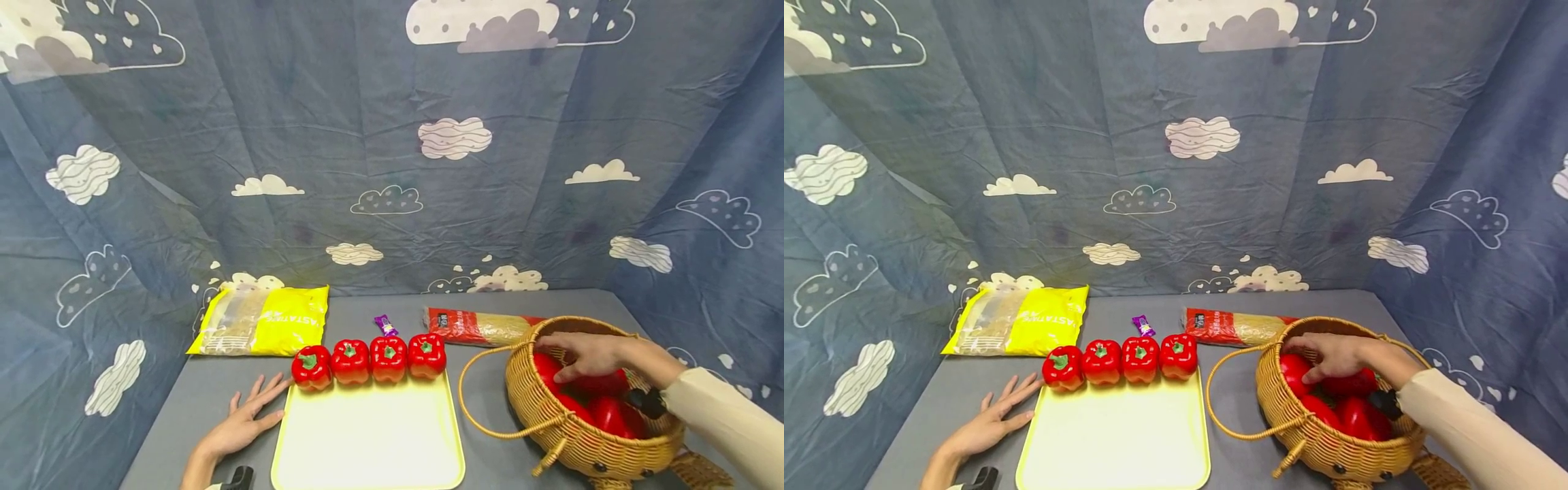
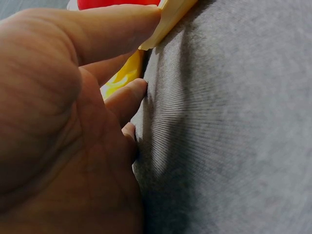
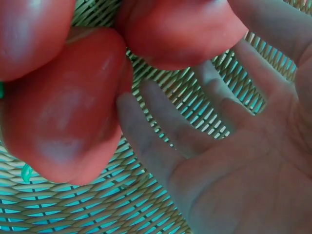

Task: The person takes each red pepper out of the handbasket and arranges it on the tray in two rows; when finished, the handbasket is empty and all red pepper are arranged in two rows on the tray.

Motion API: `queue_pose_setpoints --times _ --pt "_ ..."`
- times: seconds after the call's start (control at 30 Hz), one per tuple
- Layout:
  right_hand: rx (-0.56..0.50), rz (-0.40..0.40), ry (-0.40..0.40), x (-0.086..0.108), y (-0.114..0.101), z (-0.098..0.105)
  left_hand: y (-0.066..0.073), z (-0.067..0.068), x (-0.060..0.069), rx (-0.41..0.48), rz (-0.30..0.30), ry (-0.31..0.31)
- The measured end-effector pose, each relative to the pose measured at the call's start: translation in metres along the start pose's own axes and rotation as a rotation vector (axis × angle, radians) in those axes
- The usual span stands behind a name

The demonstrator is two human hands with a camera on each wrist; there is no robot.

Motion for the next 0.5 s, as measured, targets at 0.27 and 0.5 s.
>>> queue_pose_setpoints --times 0.27,0.5 --pt "0.024 0.005 -0.006 -0.0013 0.0024 -0.0008 -0.0021 -0.0005 -0.0011 -0.001 0.002 0.009" --pt "-0.113 -0.010 -0.043 -0.0071 0.0028 -0.0050 -0.0021 -0.0006 -0.0015 0.000 0.000 0.011"
Point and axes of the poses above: each hand's wrist, its own x-axis away from the middle knuckle, its own z-axis out of the back of the hand, y = z × x, the point moved 4 cm from there along -x, towards the middle knuckle, and after that the axes turned 2 degrees about y, right-handed, at the moved point
